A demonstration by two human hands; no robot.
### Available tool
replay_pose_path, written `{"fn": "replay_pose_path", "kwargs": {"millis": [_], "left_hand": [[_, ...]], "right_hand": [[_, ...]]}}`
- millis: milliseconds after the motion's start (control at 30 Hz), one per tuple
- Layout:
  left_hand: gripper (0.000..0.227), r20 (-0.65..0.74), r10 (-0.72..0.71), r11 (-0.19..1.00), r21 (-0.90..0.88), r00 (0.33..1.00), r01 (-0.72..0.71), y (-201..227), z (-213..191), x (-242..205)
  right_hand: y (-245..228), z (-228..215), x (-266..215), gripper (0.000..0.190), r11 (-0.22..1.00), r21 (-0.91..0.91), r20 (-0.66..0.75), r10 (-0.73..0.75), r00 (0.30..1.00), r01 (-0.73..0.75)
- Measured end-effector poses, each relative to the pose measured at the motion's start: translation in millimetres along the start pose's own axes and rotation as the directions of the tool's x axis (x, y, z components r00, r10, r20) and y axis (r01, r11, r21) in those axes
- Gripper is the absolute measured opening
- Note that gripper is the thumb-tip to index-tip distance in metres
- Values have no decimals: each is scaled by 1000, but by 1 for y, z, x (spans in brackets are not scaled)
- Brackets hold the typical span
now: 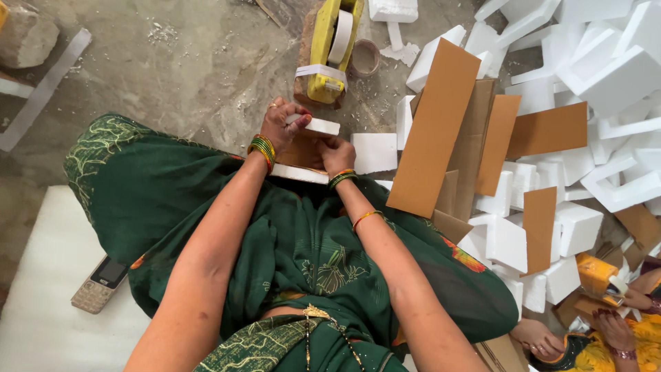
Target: The person sits on the floor and assembles small cardboard boxes by inserting white foam inserts into the box base and then folding the cardboard flaps around them. They use a tape dispenser to apply tape to secure the box seams. The person repeats this process for multiple boxes.
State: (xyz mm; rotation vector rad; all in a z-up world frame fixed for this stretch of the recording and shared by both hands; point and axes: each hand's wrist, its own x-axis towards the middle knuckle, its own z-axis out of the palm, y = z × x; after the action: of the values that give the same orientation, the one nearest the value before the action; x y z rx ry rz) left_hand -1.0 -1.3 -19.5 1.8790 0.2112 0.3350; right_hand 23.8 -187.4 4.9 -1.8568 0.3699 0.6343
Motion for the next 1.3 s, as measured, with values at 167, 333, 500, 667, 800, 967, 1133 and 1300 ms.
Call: {"fn": "replay_pose_path", "kwargs": {"millis": [167,333,500,667,800,967,1133,1300], "left_hand": [[24,15,24,1000,5,1000,-24,-3,4,-3],[21,9,-27,1000,-1,1000,27,-2,6,-4],[21,24,-36,998,-49,999,38,-2,4,-2],[19,-10,16,1000,-25,1000,-16,-2,6,-3],[19,-23,-3,999,-33,1000,2,1,4,-6],[22,38,-2,1000,-25,999,3,9,-1,-2],[23,-4,32,999,-27,999,-33,14,-2,-4],[23,-31,49,996,-69,998,-51,16,14,6]], "right_hand": [[2,-9,16,54,740,-671,-120,-167,979,44],[34,-19,48,38,843,-530,-124,-184,975,92],[-3,-48,69,23,866,-264,-129,-469,874,425],[-33,-19,85,25,972,47,157,-237,959,232],[-39,-15,114,24,963,-107,303,270,914,-249],[-22,-31,129,24,816,-66,335,561,757,-575],[23,-27,148,14,854,41,375,469,800,-519],[5,-53,144,24,929,-325,-10,-189,982,175]]}}
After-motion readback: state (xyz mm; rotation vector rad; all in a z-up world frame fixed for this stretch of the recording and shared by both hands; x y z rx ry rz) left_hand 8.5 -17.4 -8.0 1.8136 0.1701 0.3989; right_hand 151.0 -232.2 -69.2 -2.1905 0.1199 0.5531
